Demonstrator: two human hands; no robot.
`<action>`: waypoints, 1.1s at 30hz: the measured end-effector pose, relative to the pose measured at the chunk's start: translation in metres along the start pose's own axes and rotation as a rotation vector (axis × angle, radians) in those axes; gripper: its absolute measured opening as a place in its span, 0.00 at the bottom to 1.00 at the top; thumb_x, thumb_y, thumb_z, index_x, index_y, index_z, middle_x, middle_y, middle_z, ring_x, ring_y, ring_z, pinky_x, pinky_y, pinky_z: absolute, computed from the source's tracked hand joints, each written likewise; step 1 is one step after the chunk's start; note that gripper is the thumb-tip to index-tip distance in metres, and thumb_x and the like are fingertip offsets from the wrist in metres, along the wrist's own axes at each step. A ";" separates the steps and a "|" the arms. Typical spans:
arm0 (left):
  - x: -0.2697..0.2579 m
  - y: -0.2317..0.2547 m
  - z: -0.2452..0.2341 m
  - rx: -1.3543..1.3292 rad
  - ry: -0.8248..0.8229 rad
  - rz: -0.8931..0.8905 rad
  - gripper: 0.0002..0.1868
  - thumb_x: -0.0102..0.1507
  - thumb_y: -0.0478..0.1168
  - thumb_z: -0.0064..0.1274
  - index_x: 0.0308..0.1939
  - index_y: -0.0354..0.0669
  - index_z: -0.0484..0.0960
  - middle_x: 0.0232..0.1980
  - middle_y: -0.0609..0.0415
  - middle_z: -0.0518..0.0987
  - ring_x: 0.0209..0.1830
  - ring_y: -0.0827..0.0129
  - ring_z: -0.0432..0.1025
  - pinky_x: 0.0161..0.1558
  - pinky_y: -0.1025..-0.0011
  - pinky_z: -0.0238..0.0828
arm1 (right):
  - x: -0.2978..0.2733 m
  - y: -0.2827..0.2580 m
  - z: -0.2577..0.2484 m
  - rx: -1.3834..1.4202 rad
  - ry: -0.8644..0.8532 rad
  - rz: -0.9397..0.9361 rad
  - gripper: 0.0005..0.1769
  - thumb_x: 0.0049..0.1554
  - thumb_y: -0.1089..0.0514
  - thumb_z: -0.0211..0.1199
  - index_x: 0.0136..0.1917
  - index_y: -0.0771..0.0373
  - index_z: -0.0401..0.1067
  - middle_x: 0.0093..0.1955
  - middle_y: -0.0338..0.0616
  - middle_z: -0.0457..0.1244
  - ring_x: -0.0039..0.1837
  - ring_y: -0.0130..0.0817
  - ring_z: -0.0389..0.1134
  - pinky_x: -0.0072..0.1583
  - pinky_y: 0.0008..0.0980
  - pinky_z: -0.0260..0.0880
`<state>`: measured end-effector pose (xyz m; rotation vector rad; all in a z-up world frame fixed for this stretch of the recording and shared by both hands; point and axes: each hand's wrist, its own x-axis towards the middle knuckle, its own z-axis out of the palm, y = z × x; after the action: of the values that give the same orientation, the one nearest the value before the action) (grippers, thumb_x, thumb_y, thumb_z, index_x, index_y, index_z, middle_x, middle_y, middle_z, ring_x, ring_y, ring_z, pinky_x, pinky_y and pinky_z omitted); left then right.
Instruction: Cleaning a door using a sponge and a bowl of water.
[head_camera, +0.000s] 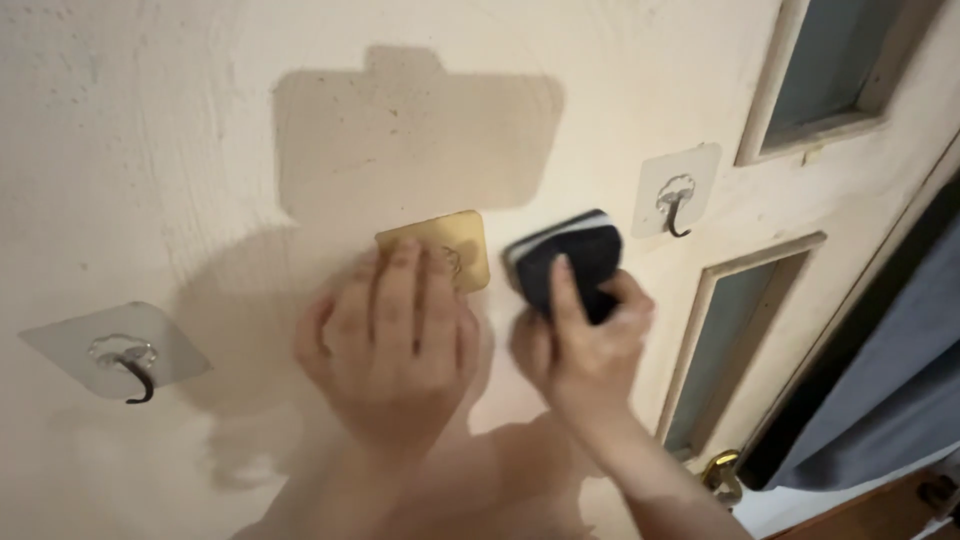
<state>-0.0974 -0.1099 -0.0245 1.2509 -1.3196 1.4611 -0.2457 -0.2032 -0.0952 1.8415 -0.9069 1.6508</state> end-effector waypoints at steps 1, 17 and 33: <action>-0.005 0.002 0.004 -0.025 0.013 0.016 0.12 0.66 0.39 0.57 0.53 0.43 0.86 0.58 0.54 0.80 0.57 0.58 0.72 0.60 0.54 0.63 | -0.010 0.008 0.000 -0.028 0.007 -0.019 0.35 0.56 0.61 0.67 0.76 0.58 0.67 0.60 0.67 0.54 0.61 0.59 0.56 0.61 0.51 0.62; -0.013 0.061 0.022 -0.280 0.050 0.030 0.06 0.70 0.36 0.59 0.51 0.45 0.85 0.57 0.57 0.80 0.59 0.61 0.74 0.58 0.57 0.67 | -0.078 0.082 -0.019 -0.233 -0.111 0.145 0.35 0.53 0.62 0.66 0.73 0.67 0.65 0.63 0.72 0.55 0.62 0.65 0.57 0.63 0.59 0.60; 0.008 0.112 0.048 -0.444 -0.034 0.078 0.08 0.70 0.40 0.54 0.51 0.46 0.86 0.55 0.58 0.80 0.59 0.66 0.71 0.58 0.60 0.63 | -0.018 0.089 -0.050 -0.229 -0.067 0.039 0.28 0.55 0.61 0.69 0.69 0.61 0.70 0.62 0.62 0.57 0.65 0.58 0.59 0.65 0.55 0.57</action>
<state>-0.1994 -0.1747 -0.0416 0.9435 -1.6217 1.1163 -0.3462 -0.2211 -0.1117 1.7413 -1.1175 1.4478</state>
